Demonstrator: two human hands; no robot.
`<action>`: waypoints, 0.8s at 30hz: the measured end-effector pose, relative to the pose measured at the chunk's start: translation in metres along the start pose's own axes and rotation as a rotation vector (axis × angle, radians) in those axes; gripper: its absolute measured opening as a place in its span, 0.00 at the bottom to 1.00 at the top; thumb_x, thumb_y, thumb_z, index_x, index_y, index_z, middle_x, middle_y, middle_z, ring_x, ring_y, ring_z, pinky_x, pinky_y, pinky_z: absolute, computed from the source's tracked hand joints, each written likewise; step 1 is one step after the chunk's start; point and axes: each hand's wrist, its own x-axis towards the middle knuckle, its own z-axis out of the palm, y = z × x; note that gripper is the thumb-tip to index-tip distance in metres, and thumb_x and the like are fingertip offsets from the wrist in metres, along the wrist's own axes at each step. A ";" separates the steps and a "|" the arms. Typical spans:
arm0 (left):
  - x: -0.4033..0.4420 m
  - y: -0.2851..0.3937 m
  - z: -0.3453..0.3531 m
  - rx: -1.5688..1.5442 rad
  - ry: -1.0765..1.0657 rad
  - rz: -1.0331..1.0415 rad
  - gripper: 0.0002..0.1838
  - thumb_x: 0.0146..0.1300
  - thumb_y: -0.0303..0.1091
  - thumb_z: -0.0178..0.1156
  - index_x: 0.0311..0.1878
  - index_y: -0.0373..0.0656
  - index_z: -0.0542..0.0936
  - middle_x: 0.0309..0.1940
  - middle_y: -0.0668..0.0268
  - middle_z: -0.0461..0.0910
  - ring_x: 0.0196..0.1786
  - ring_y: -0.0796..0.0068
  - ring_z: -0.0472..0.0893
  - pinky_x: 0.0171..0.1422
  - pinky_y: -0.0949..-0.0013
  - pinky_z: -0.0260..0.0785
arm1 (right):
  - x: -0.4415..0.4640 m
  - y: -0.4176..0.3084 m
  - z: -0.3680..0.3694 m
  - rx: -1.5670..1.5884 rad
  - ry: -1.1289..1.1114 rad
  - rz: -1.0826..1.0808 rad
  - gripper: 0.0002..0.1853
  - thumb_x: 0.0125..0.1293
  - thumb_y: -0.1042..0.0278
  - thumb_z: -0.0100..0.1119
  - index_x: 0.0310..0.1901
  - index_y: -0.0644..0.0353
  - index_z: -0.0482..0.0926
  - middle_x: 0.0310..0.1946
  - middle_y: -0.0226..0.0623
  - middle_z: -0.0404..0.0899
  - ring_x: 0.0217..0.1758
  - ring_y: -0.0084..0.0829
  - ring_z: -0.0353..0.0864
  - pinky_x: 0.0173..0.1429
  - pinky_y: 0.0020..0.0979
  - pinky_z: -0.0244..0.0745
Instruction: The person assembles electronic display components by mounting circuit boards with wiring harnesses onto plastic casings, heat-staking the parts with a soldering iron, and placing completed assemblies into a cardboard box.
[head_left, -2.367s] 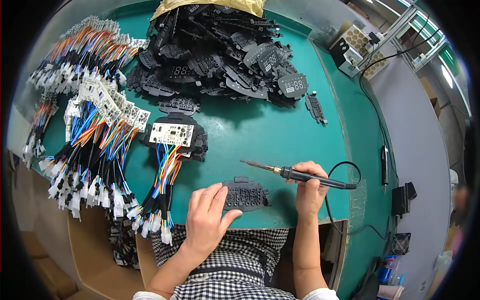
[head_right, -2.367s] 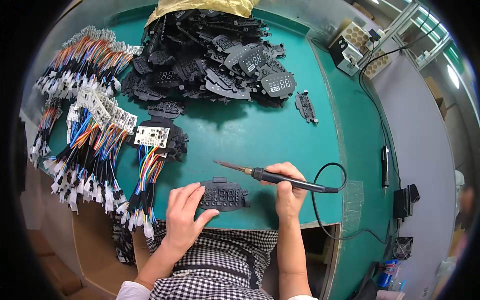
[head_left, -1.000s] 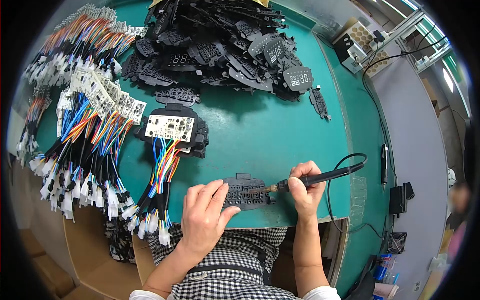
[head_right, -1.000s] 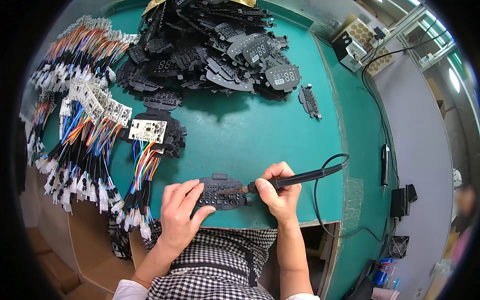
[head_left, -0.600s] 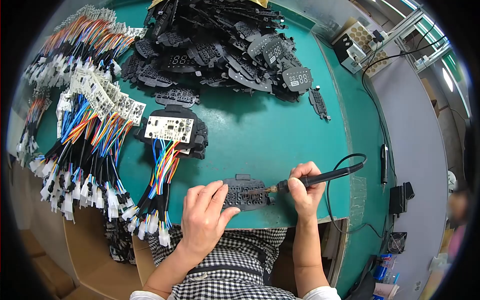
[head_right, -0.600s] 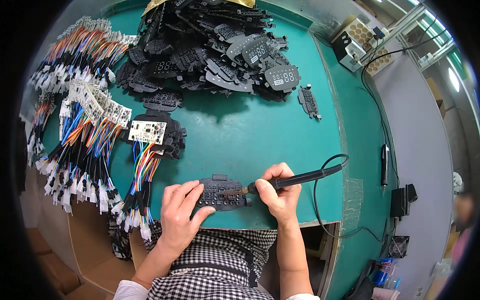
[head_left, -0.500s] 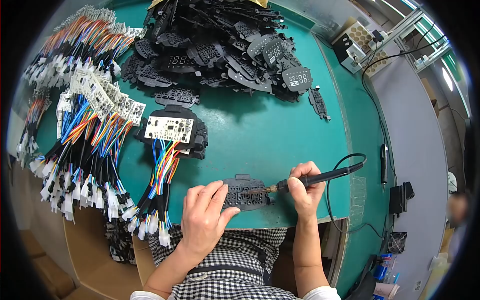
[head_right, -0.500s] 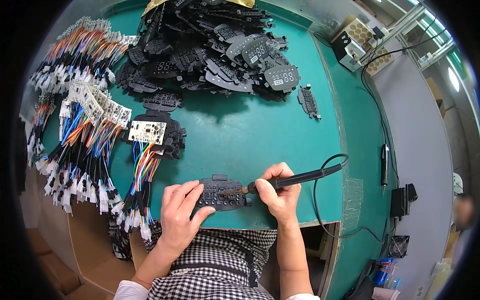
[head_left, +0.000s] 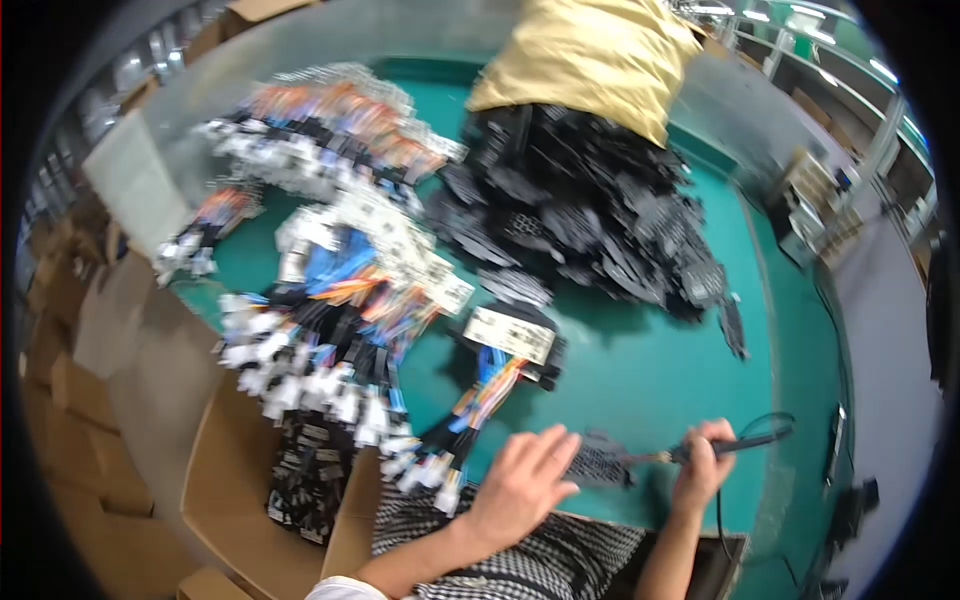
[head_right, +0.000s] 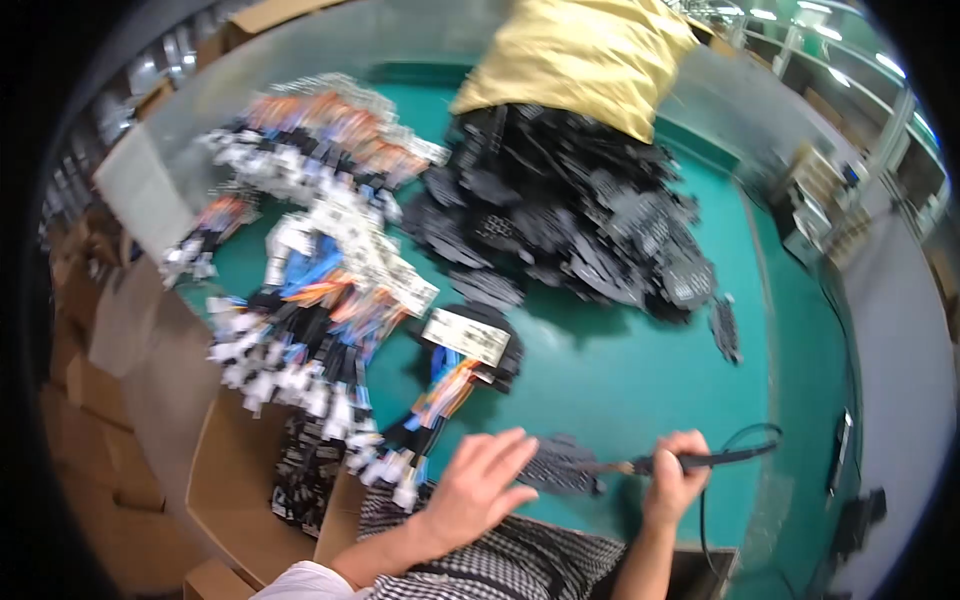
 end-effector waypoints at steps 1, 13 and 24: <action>-0.002 0.003 -0.014 -0.008 0.028 0.026 0.26 0.49 0.36 0.67 0.52 0.37 0.75 0.52 0.57 0.73 0.48 0.59 0.72 0.54 0.61 0.66 | 0.002 -0.002 0.000 0.026 0.040 0.021 0.07 0.55 0.80 0.50 0.27 0.58 0.64 0.23 0.25 0.60 0.24 0.17 0.57 0.29 0.21 0.55; 0.107 -0.068 -0.215 0.917 -0.095 0.282 0.16 0.49 0.23 0.54 0.43 0.45 0.76 0.43 0.63 0.75 0.46 0.64 0.74 0.47 0.65 0.67 | 0.009 -0.009 -0.013 0.021 0.099 0.000 0.06 0.62 0.72 0.50 0.29 0.58 0.64 0.21 0.24 0.62 0.18 0.10 0.52 0.20 0.15 0.46; 0.145 -0.124 -0.213 1.264 -0.236 0.694 0.09 0.55 0.32 0.53 0.41 0.50 0.73 0.45 0.66 0.72 0.54 0.68 0.71 0.58 0.61 0.63 | 0.009 -0.005 -0.017 0.054 0.081 0.004 0.07 0.62 0.71 0.52 0.30 0.58 0.65 0.22 0.25 0.63 0.18 0.10 0.53 0.20 0.14 0.46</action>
